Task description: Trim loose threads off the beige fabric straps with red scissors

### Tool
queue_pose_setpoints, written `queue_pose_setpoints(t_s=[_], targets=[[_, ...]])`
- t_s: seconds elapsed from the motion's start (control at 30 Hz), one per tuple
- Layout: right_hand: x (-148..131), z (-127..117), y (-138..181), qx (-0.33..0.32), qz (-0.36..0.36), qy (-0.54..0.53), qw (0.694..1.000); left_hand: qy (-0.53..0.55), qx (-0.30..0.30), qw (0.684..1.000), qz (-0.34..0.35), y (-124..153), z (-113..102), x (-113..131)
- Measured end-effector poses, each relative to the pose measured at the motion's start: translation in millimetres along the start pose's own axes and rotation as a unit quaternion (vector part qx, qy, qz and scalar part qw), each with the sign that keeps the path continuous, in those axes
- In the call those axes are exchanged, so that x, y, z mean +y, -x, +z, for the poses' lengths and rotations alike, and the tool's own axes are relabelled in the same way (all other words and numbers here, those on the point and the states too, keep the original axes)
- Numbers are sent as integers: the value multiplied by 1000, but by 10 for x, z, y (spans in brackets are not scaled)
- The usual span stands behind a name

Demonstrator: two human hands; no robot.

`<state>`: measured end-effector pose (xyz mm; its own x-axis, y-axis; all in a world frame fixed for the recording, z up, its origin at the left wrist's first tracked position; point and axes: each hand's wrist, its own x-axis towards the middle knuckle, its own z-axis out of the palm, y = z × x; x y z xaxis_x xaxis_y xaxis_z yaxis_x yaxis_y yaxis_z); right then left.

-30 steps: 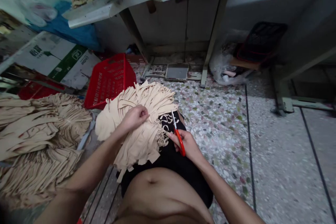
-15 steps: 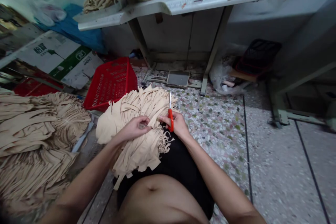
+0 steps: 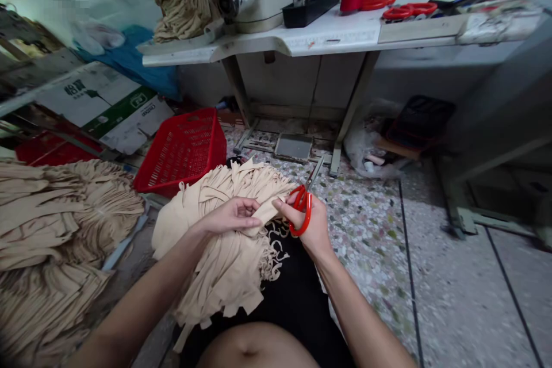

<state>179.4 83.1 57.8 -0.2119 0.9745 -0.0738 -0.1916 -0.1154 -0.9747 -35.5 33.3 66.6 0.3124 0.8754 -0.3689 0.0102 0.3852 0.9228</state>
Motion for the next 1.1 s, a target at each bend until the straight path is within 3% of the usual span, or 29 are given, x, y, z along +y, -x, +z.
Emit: queue_pose_setpoints(t_s=[0.13, 0.23, 0.33, 0.43, 0.53, 0.9, 1.0, 1.1], targets=[[96, -95, 111, -14, 19, 22, 999, -33, -23, 999, 21, -134, 161, 133], [255, -232, 339, -44, 33, 60, 997, -66, -8, 997, 33, -168, 235, 172], [380, -424, 620, -135, 83, 82, 984, -78, 40, 996, 33, -153, 228, 171], [426, -584, 825, -252, 85, 127, 956, -65, 69, 995, 24, -135, 217, 141], [430, -646, 892, -300, 80, 179, 934, -63, 81, 995, 15, -130, 255, 97], [406, -577, 754, -283, 22, 224, 932, -66, 69, 995, -8, -60, 417, 117], [441, -594, 761, -273, 45, 212, 937, -71, 71, 995, -11, -57, 409, 85], [512, -601, 782, -240, 112, 185, 946, -77, 74, 994, -23, -72, 395, 27]])
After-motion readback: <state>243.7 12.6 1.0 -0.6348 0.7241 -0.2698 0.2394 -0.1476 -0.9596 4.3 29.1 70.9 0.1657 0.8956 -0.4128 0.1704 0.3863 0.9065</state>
